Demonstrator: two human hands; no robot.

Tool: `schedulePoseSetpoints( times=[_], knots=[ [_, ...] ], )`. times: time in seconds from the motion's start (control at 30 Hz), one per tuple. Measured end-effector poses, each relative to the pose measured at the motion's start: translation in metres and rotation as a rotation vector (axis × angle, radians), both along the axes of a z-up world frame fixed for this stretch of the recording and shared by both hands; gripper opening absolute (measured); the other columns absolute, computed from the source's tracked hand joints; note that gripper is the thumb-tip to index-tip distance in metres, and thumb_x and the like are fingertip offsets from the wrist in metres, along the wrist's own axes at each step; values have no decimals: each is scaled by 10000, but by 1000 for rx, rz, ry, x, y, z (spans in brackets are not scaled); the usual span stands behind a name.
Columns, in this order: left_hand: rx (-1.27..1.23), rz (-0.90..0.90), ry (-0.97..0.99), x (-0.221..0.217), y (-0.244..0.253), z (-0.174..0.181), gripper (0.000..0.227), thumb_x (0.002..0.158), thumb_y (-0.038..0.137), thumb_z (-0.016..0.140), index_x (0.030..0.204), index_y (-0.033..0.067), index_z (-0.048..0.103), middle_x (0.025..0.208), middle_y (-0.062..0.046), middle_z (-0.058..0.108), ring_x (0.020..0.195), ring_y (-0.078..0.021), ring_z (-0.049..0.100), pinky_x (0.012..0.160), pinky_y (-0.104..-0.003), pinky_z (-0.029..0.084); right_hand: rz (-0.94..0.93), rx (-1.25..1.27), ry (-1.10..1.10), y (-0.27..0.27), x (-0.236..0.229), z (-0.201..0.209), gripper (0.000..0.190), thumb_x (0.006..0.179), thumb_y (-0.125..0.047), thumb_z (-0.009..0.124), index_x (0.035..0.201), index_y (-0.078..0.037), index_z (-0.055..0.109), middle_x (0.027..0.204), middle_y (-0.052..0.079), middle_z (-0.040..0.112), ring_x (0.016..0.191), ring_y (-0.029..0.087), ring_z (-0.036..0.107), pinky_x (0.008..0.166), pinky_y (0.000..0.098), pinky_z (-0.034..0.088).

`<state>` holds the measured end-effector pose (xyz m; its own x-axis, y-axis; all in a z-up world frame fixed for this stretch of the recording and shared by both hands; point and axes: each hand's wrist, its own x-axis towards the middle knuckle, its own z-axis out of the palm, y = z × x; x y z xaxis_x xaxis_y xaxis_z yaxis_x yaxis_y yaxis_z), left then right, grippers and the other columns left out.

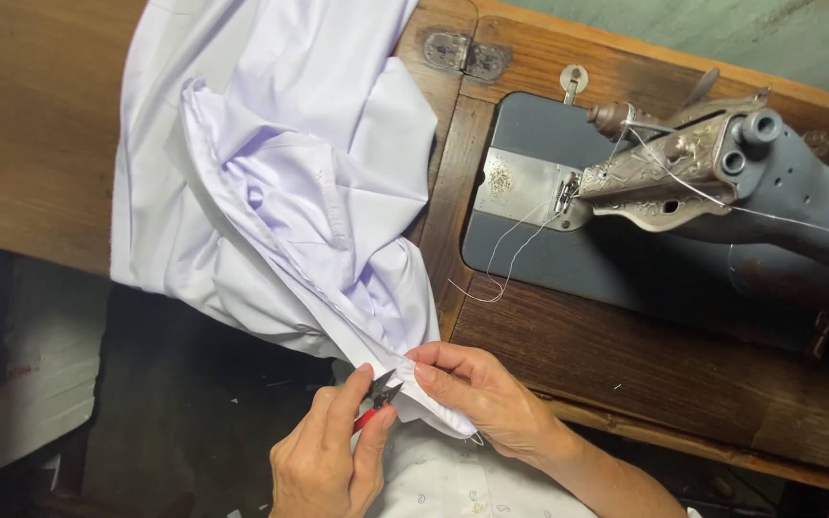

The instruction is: The person uses a pair of red-handled pliers to cut loose threads from the hem of a white garment. The garment is held in the left hand while the pliers are used in the right hand to snip the threads along the edge.

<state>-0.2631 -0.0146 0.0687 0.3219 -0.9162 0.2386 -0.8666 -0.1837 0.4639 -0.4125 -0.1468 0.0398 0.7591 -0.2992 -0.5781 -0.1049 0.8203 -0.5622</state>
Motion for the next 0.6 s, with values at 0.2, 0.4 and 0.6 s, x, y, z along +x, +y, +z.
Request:
schedulePoseSetpoints(
  times=[0.2, 0.4, 0.6],
  knots=[
    [-77, -25, -54, 5, -11, 24, 327, 948, 249, 723, 1214, 63, 684, 765, 37, 615, 495, -84, 506, 452, -229, 425, -69, 145, -48, 2, 5, 6, 350, 964, -243, 679, 1199, 15, 699, 881, 35, 721, 614, 40, 587, 480, 166, 411],
    [-127, -93, -78, 13, -16, 34, 328, 937, 236, 737, 1205, 54, 692, 761, 45, 633, 484, -70, 497, 424, -220, 412, -118, 208, -55, 0, 7, 14, 334, 967, -212, 681, 1203, 25, 689, 850, 34, 708, 579, 52, 599, 452, 179, 447],
    [-171, -109, -58, 17, -17, 32, 328, 929, 209, 750, 1198, 31, 695, 765, 33, 653, 509, -51, 534, 445, -192, 438, -147, 242, -56, 2, 9, 13, 332, 960, -205, 693, 1210, 13, 681, 855, 39, 713, 586, 56, 612, 457, 185, 464]
  ],
)
